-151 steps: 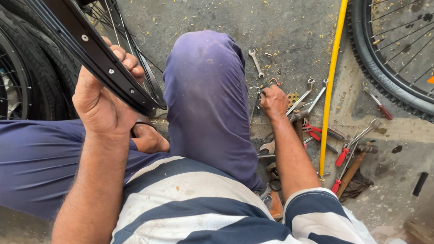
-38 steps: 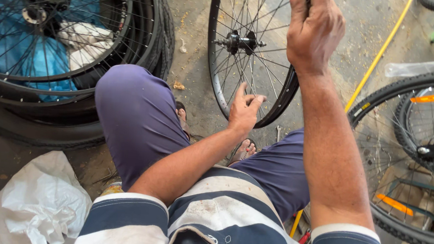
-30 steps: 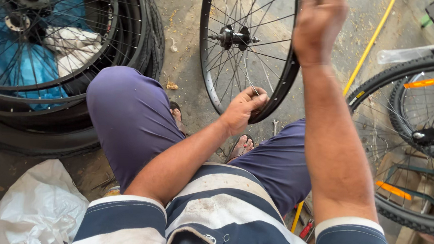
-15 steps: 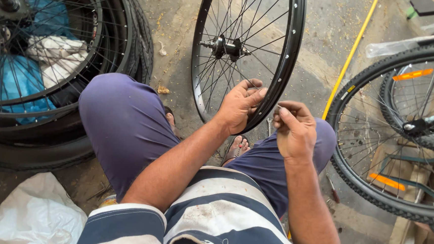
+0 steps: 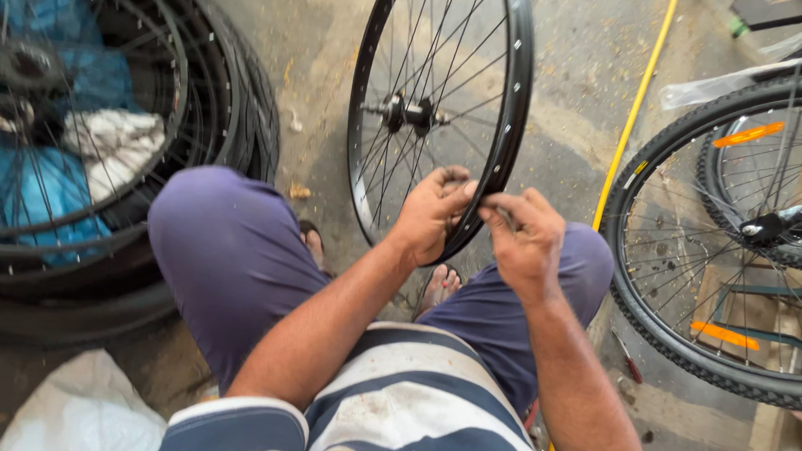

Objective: The person sits on the floor lacing a bicycle wheel, threading spokes through the hub and hooking them into the rim holes while rotating the wheel, then presses and seats the spokes into the rim. The person works on the wheel resting across their lap.

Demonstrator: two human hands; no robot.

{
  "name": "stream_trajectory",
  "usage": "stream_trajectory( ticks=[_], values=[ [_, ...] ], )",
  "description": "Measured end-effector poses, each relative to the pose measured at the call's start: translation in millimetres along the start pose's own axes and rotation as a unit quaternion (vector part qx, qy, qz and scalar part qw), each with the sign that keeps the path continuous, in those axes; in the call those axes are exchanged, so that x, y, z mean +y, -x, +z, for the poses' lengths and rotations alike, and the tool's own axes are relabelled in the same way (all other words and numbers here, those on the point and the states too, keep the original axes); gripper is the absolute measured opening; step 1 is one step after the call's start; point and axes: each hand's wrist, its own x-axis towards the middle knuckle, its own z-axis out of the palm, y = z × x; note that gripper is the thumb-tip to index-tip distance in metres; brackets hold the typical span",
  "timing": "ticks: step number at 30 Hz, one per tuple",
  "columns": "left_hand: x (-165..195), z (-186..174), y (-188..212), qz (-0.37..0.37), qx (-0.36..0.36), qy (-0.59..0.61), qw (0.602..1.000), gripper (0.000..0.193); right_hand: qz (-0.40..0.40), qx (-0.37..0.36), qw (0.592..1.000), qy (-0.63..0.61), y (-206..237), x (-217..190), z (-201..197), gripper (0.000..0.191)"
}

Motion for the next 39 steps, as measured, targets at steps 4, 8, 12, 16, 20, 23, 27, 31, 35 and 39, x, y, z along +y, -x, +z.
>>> stream_trajectory(
  ticks=[4, 8, 12, 16, 20, 23, 27, 31, 35, 39],
  values=[
    [4, 3, -5, 0.023, -0.026, 0.003, 0.999, 0.038, 0.004, 0.026, 0.999, 0.023, -4, 1, 5, 0.015],
    [11, 4, 0, 0.005, -0.018, 0.03, 0.999, 0.04, 0.174, 0.046, 0.97, -0.166, -13, 18, 14, 0.037],
    [10, 4, 7, 0.012, -0.032, 0.055, 0.998, 0.042, 0.267, -0.038, 0.881, -0.388, -13, 37, 10, 0.027],
    [4, 5, 5, 0.06, -0.036, 0.011, 0.998, 0.039, 0.298, -0.025, 0.863, -0.408, -2, 49, 7, 0.015],
    [4, 0, 5, 0.029, -0.015, 0.063, 0.997, 0.045, 0.346, -0.037, 0.837, -0.422, 20, 60, 14, 0.019],
    [7, 0, 7, 0.033, -0.033, 0.039, 0.998, 0.043, 0.376, -0.043, 0.831, -0.407, 36, 70, 16, 0.019],
    [11, 5, 7, 0.024, -0.011, 0.054, 0.998, 0.043, 0.383, -0.042, 0.83, -0.404, 48, 81, 18, 0.016],
    [16, 8, 8, 0.049, -0.022, 0.014, 0.998, 0.042, 0.409, -0.027, 0.798, -0.442, 56, 90, 24, 0.008],
    [18, 7, 10, 0.039, -0.003, 0.039, 0.998, 0.043, 0.398, -0.045, 0.784, -0.474, 61, 100, 24, 0.021],
    [18, 4, 9, 0.041, -0.026, 0.048, 0.998, 0.045, 0.401, -0.043, 0.766, -0.501, 65, 102, 25, 0.016]
  ],
)
